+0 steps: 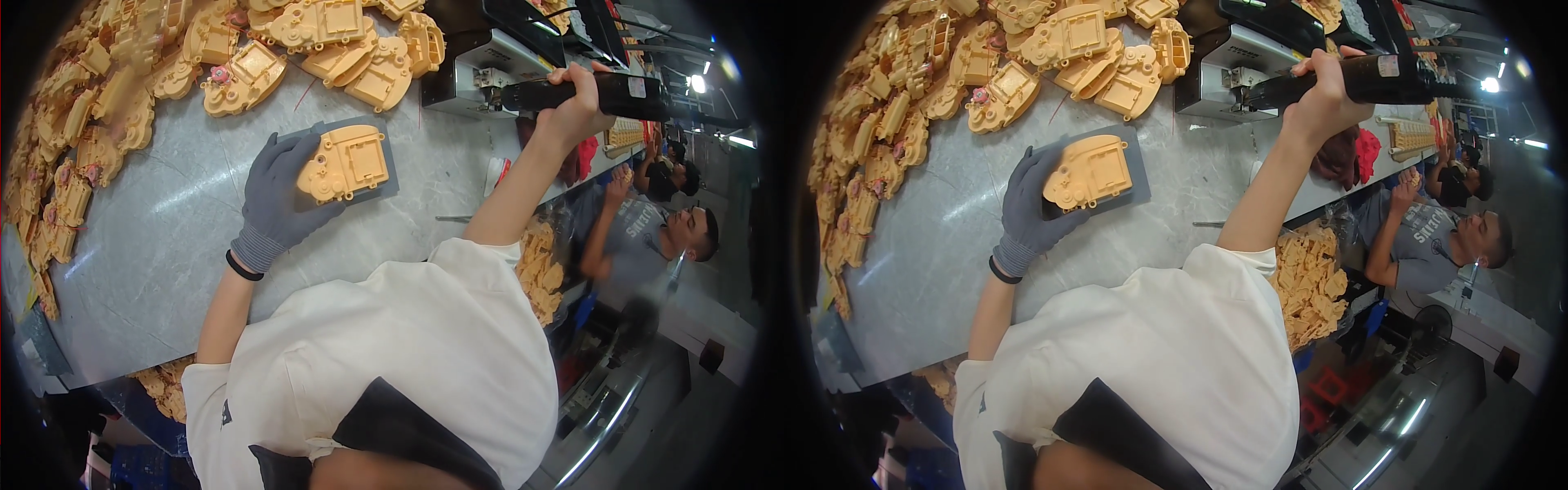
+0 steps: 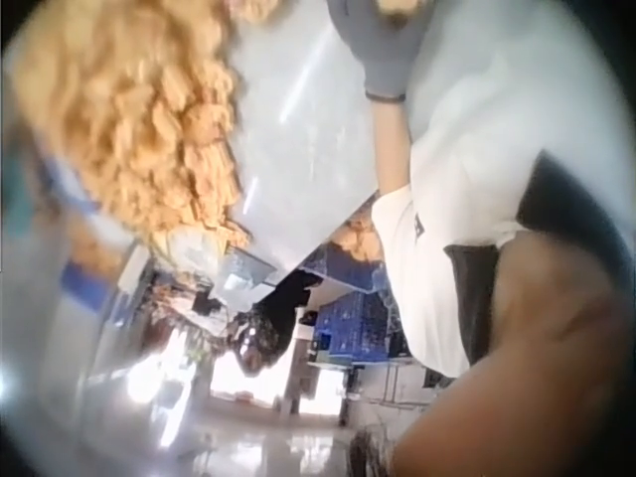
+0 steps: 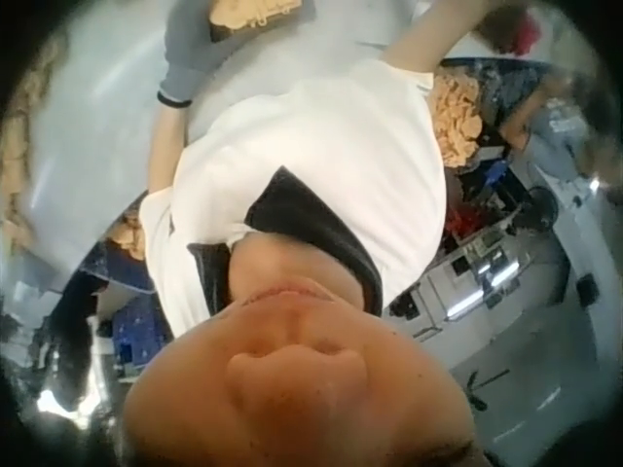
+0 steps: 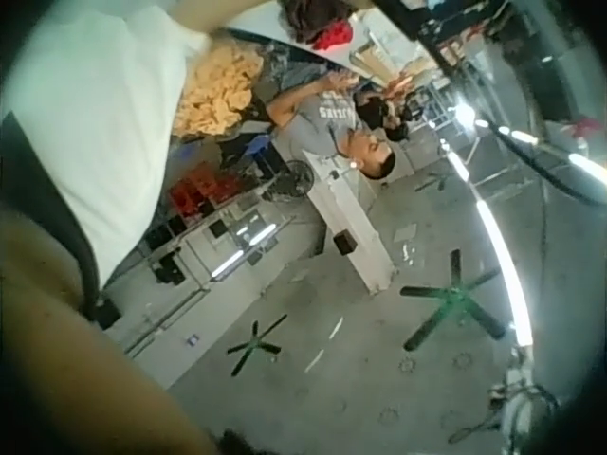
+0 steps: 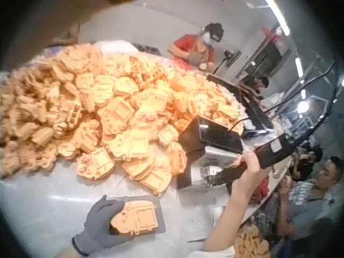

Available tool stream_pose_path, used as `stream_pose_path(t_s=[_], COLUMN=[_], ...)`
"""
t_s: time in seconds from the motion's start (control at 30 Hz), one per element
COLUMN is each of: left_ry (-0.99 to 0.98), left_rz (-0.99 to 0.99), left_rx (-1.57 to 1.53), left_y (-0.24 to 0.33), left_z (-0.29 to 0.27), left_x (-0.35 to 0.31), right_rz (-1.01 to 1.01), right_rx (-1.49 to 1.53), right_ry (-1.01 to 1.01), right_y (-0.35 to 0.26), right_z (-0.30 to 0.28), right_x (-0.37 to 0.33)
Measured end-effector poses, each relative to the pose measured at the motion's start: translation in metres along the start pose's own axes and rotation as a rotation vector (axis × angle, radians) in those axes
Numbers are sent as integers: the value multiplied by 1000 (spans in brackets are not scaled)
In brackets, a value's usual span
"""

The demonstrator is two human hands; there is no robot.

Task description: The person fastens internal components inside plastic electronic casings using an electric screwdriver.

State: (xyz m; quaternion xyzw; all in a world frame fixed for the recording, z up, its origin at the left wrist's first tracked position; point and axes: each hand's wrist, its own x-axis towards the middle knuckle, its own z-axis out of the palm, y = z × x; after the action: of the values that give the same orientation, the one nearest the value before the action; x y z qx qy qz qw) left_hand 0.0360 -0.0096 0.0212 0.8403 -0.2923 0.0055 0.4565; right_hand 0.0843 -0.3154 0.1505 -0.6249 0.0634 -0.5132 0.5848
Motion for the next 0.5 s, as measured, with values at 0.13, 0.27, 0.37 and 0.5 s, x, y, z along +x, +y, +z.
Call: stream_pose_path(t_s=[0.13, 0.27, 0.37, 0.5], left_ry=[-5, -5, -7, 3], left_rz=[-6, 0, 3, 7], left_rx=[5, 4, 3, 5], left_y=[-1, -1, 0, -4], left_z=[0, 1, 0, 2], left_x=[0, -1, -1, -5], right_rz=[26, 25, 54, 102], right_rx=[-11, -31, -56, -54], right_ry=[-19, -23, -38, -14], right_y=[-1, -3, -1, -10], right_z=[1, 2, -5, -14], right_x=[1, -2, -9, -23])
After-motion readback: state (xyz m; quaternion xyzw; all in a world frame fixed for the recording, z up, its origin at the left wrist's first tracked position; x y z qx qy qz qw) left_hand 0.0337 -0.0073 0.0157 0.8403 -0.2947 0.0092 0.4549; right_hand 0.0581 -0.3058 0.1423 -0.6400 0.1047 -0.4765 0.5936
